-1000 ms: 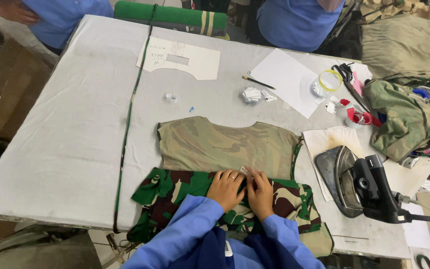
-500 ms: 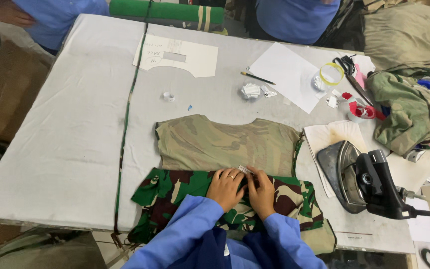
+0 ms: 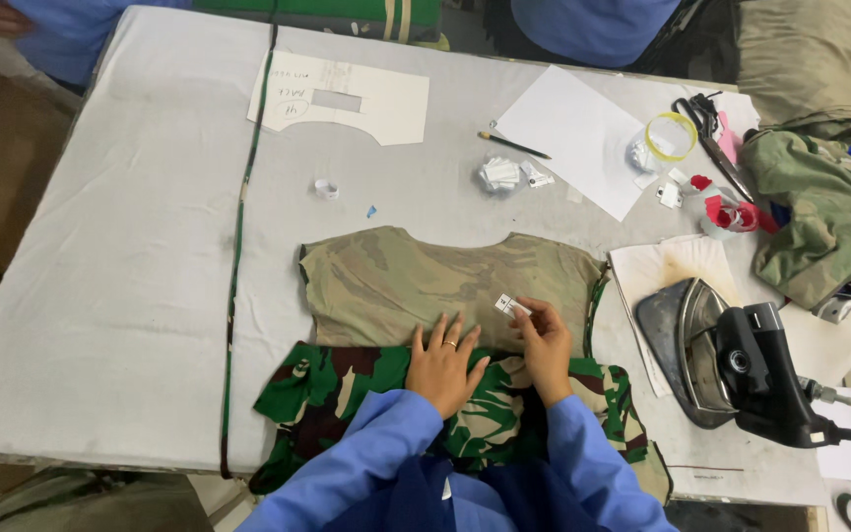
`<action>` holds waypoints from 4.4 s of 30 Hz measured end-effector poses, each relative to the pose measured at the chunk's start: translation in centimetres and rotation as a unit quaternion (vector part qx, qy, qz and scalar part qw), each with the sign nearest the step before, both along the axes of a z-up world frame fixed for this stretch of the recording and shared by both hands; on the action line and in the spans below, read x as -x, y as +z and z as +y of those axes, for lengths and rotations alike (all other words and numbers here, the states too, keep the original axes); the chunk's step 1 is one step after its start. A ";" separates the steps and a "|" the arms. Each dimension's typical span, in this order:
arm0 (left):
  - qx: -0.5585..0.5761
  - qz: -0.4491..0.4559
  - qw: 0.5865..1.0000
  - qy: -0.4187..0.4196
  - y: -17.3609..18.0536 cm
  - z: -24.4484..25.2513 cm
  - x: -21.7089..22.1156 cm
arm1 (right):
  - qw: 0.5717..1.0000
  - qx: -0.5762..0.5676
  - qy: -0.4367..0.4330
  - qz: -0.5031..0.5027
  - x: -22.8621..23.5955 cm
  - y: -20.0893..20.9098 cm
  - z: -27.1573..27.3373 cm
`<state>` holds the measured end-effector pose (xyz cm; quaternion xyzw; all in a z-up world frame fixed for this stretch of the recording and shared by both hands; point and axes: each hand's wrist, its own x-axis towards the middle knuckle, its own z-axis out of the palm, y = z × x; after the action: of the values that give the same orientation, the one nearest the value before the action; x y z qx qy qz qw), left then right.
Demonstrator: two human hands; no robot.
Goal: The person irons a camouflage-patterned fabric piece on a white table. They repeatedly place small white labels onto the fabric and press them with a steam iron. The person smooths the fabric with their hands between ironing cycles.
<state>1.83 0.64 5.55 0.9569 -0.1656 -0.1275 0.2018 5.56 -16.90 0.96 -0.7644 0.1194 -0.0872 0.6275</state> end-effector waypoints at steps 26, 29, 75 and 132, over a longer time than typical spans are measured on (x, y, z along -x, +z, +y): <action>-0.075 0.114 0.986 0.092 1.4 4.8 -7.7 | 0.993 0.004 0.058 0.101 -9.2 -5.3 -9.5; -0.112 0.079 0.972 0.190 -0.2 9.0 -10.6 | 0.995 0.085 -0.043 0.041 -10.4 -3.1 -10.7; 0.037 0.027 0.965 0.258 0.0 5.5 -11.0 | 0.897 0.382 0.146 0.165 -8.2 5.6 4.2; 0.156 -0.365 0.849 0.350 -1.7 21.0 -7.9 | 0.759 0.513 0.391 0.087 -10.0 14.1 -3.9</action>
<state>9.77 21.67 3.82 0.8851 0.1015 0.3372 0.3044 15.54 -20.79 15.09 -0.9564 -0.1986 0.1848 0.1079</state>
